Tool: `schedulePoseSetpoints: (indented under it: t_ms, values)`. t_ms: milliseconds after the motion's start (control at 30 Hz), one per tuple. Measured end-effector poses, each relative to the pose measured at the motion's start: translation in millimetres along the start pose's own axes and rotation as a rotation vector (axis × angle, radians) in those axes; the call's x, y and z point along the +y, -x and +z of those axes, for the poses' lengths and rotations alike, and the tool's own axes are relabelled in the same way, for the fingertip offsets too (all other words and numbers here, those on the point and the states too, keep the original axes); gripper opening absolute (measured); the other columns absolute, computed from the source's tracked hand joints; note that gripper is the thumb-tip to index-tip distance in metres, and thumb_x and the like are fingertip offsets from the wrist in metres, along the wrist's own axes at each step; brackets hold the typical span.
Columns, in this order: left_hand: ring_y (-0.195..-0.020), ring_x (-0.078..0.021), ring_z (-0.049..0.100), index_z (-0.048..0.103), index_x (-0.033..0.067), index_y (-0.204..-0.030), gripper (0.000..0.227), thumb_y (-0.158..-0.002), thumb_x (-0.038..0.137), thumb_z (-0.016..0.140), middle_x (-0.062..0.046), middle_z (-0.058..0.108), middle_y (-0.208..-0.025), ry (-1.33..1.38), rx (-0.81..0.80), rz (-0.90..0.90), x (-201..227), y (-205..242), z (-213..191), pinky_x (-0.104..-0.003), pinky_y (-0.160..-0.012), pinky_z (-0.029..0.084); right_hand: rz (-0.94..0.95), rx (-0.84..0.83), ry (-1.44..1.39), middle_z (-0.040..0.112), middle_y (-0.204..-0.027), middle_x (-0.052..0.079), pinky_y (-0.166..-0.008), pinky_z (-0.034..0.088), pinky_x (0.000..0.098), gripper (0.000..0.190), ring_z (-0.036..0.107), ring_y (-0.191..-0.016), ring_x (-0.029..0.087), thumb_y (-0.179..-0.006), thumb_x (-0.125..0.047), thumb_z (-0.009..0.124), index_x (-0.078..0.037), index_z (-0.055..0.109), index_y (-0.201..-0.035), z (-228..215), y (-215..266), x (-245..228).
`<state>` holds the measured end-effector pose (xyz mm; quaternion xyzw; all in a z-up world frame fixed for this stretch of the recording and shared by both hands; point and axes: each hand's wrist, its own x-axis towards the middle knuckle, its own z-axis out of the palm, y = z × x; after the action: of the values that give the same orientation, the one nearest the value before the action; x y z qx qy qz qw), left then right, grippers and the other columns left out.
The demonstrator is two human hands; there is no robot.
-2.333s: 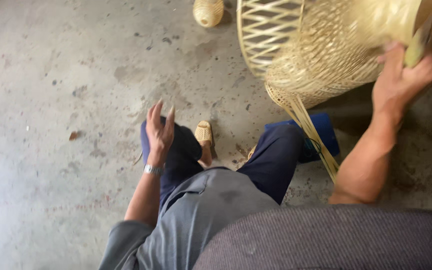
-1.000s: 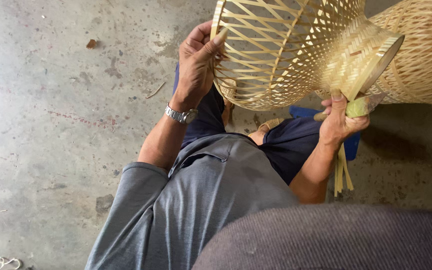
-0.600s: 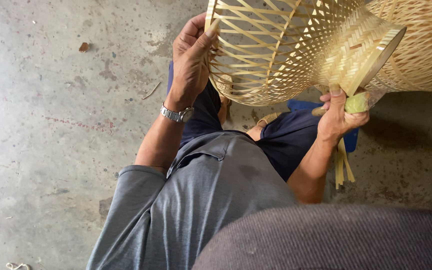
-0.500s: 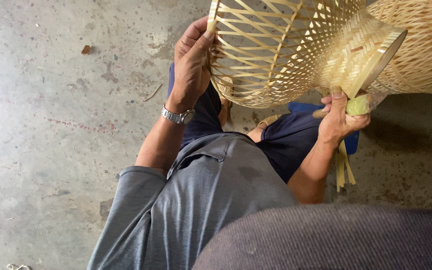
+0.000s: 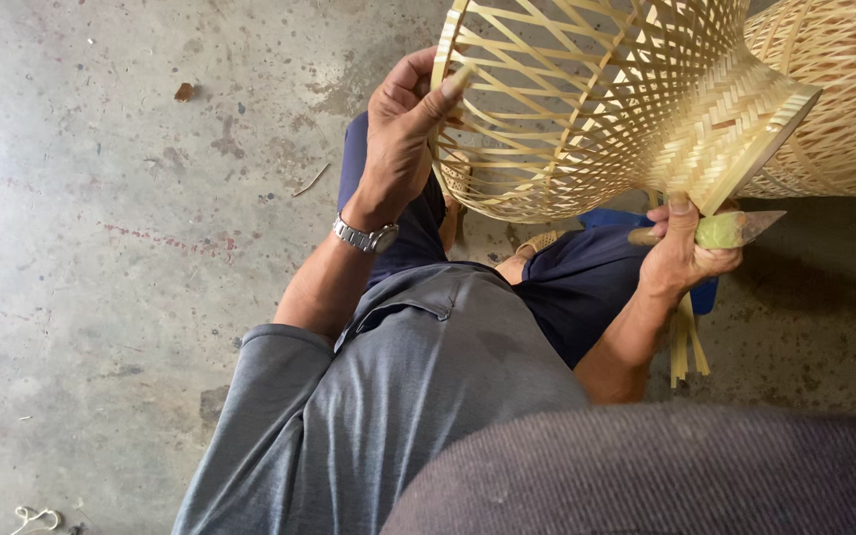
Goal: The person weaves a bamboo basket by hand, using a knife to trim strips and fitting them into the woven structure while sitting on the floor.
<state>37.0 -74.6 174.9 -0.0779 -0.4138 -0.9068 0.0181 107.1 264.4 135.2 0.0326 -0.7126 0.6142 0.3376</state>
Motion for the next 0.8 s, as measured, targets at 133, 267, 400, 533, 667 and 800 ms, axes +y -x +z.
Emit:
schedulePoseSetpoints:
  t_ms: [133,267,400,533,667,800]
  values:
    - [-0.097,-0.0104,0.062,0.063,-0.0037,-0.139,0.039,-0.105,0.012,0.074,-0.008,0.072,-0.117,-0.063,0.060,0.066,-9.5,1.4,-1.7,-0.026,-0.086,0.051,0.019,-0.011,-0.003,0.070,-0.090,0.013,-0.050,0.048,0.0251,0.016,0.066,-0.066,0.017,-0.108,-0.007,0.075,0.006,0.068,-0.103,1.8,5.6,-2.8]
    - [-0.101,-0.0098,0.063,0.061,-0.0037,-0.140,0.040,-0.105,0.011,0.073,-0.007,0.072,-0.122,-0.065,0.087,0.099,-18.1,3.9,-2.6,-0.026,-0.088,0.052,0.015,-0.017,0.013,0.070,-0.089,0.012,-0.052,0.048,0.0250,0.018,0.066,-0.066,0.017,-0.109,-0.010,0.075,0.007,0.068,-0.104,3.1,6.3,-8.3]
    - [-0.102,-0.0096,0.064,0.059,-0.0027,-0.143,0.042,-0.105,0.011,0.072,-0.008,0.072,-0.126,-0.097,0.064,0.139,-22.1,6.7,-3.8,-0.026,-0.090,0.053,0.019,-0.031,0.014,0.071,-0.088,0.011,-0.052,0.048,0.0250,0.021,0.067,-0.066,0.017,-0.108,-0.012,0.075,0.007,0.066,-0.108,1.7,5.3,-12.6]
    - [-0.111,-0.0109,0.067,0.056,-0.0015,-0.145,0.044,-0.105,0.011,0.070,-0.008,0.072,-0.130,-0.123,0.022,0.140,-22.1,12.6,-10.1,-0.028,-0.099,0.056,0.136,-0.145,0.026,0.068,-0.077,0.009,-0.047,0.048,0.0242,0.023,0.063,-0.058,0.013,-0.107,-0.016,0.075,0.005,0.067,-0.103,-7.8,1.8,-17.8]
    - [-0.105,-0.0083,0.064,0.057,-0.0002,-0.149,0.043,-0.108,0.010,0.070,-0.005,0.072,-0.124,-0.188,0.011,0.195,-27.8,17.3,-15.9,-0.025,-0.095,0.054,0.248,-0.132,0.083,0.067,-0.077,0.009,-0.052,0.045,0.0248,0.027,0.061,-0.060,0.012,-0.109,-0.021,0.077,0.005,0.071,-0.105,-7.7,6.9,-17.6]
    - [-0.111,-0.0105,0.066,0.057,-0.0002,-0.145,0.042,-0.107,0.013,0.068,-0.005,0.072,-0.126,-0.201,0.101,0.204,-37.2,19.1,-14.4,-0.027,-0.098,0.055,0.186,-0.018,0.127,0.069,-0.076,0.008,-0.050,0.047,0.0246,0.033,0.064,-0.058,0.012,-0.108,-0.027,0.074,0.006,0.073,-0.105,5.3,8.1,-7.8]
